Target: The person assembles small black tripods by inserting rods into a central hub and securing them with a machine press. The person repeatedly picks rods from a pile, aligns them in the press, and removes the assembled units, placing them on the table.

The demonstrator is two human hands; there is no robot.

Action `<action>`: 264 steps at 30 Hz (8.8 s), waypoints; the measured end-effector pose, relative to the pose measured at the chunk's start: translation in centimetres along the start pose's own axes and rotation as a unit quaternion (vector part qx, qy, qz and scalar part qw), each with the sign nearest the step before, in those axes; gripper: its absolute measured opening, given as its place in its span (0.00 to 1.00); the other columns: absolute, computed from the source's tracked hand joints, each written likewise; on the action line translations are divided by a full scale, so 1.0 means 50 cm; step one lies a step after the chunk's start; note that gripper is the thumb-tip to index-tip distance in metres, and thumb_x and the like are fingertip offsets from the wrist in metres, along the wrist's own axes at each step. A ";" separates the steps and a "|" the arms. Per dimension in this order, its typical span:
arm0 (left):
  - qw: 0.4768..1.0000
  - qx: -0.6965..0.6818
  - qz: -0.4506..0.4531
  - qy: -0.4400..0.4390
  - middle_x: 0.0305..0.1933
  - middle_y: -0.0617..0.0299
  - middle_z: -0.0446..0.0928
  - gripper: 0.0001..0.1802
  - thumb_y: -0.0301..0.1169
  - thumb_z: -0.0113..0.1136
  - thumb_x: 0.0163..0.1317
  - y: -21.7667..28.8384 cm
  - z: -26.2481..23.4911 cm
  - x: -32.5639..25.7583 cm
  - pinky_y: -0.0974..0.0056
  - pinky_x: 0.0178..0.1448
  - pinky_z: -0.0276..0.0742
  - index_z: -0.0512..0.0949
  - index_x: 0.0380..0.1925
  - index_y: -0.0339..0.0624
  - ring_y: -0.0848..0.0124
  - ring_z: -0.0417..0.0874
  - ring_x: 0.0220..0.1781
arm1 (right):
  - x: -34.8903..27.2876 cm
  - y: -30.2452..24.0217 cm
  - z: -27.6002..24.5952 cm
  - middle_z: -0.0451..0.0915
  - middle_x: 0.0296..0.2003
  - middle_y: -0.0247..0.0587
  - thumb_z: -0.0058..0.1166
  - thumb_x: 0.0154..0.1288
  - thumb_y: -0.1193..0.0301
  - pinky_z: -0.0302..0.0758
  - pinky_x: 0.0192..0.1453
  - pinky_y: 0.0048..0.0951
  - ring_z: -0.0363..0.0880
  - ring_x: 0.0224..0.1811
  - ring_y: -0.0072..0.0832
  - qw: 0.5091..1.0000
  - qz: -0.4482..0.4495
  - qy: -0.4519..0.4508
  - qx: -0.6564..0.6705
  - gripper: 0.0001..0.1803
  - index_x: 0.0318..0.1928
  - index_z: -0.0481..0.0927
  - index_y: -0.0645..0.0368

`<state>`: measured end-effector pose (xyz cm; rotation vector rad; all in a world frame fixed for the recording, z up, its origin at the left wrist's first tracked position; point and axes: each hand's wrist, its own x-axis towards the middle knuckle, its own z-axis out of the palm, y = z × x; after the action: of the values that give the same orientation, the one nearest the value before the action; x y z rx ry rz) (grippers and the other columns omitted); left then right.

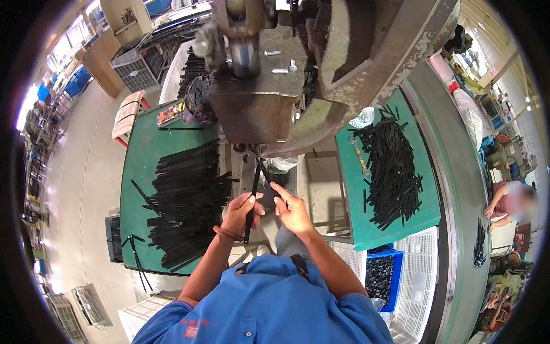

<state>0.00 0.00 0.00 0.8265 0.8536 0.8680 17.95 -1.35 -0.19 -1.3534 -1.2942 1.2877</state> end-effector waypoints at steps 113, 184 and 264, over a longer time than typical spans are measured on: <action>0.988 0.026 0.014 0.154 0.29 0.58 0.79 0.10 0.35 0.49 0.68 -0.030 0.072 0.040 0.74 0.20 0.67 0.73 0.33 0.40 0.78 0.73 0.18 | -0.032 0.304 -0.878 0.79 0.32 0.58 0.47 0.65 0.65 0.73 0.38 0.51 0.78 0.35 0.54 0.740 0.107 0.439 -0.498 0.10 0.43 0.72 0.57; 0.998 -0.011 0.005 0.067 0.28 0.54 0.81 0.13 0.35 0.46 0.69 0.000 0.032 0.042 0.73 0.14 0.67 0.72 0.31 0.36 0.78 0.73 0.14 | -0.066 0.181 -0.060 0.66 0.17 0.21 0.51 0.64 0.65 0.51 0.24 0.18 0.56 0.19 0.11 0.958 0.069 0.261 0.098 0.15 0.22 0.78 0.57; 1.000 -0.015 0.025 0.004 0.32 0.54 0.81 0.11 0.36 0.48 0.68 0.006 0.096 0.064 0.75 0.16 0.65 0.68 0.36 0.39 0.78 0.72 0.15 | -0.108 0.010 -0.070 0.74 0.22 0.29 0.47 0.69 0.69 0.68 0.27 0.20 0.69 0.24 0.14 0.998 0.024 -0.056 -0.023 0.10 0.41 0.77 0.62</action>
<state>5.33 1.75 1.33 0.8215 0.8282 0.9258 21.82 -6.49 0.38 -1.3689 -1.3819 1.3915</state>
